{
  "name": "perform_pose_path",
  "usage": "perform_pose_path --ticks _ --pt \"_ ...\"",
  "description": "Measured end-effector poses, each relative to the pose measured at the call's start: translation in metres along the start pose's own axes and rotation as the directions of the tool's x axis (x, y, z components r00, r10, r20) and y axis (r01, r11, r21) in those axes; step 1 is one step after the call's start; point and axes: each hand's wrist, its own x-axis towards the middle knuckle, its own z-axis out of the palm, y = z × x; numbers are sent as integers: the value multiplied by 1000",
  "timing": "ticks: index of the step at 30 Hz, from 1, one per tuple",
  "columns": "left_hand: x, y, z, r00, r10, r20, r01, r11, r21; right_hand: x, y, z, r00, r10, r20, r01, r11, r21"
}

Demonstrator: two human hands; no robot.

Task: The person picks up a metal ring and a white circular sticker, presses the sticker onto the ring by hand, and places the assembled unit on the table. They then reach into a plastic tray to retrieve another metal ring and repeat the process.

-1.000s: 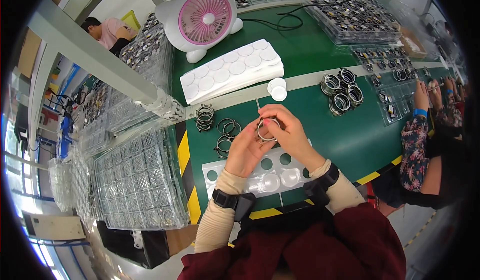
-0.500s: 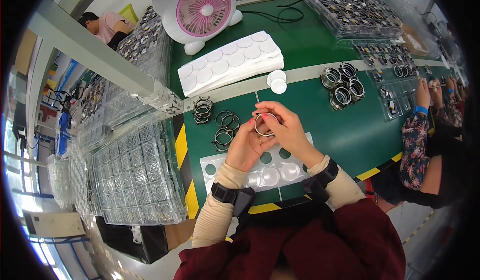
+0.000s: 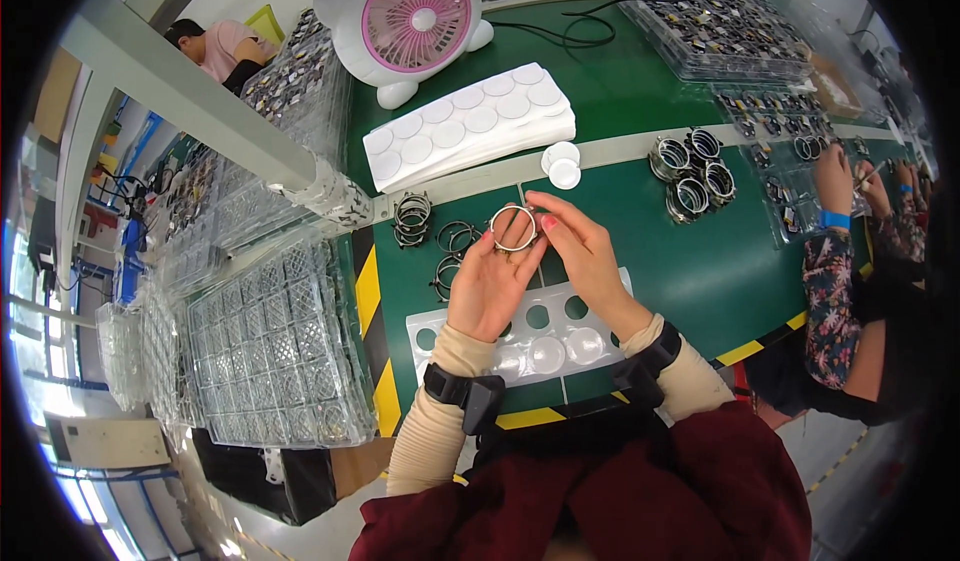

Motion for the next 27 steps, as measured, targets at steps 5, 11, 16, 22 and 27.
perform_pose_path --ticks 5,11,16,22,27 --pt "0 -1 -5 996 -16 90 15 1000 7 -1 8 1 998 -19 -54 20 1000 3" --pt "-7 -10 3 989 -92 116 42 926 376 -3 3 0 998 62 -1 -62 992 -106" --pt "-1 -2 -7 963 -204 179 200 979 37 0 6 -1 999 -1 34 4 997 -81" --pt "-2 -9 -14 978 -202 50 179 938 296 -3 2 0 1000 2 -26 -2 1000 -2" --pt "-7 -7 -10 979 -187 85 154 942 297 -4 2 1 999 -1 37 2 1000 -20"
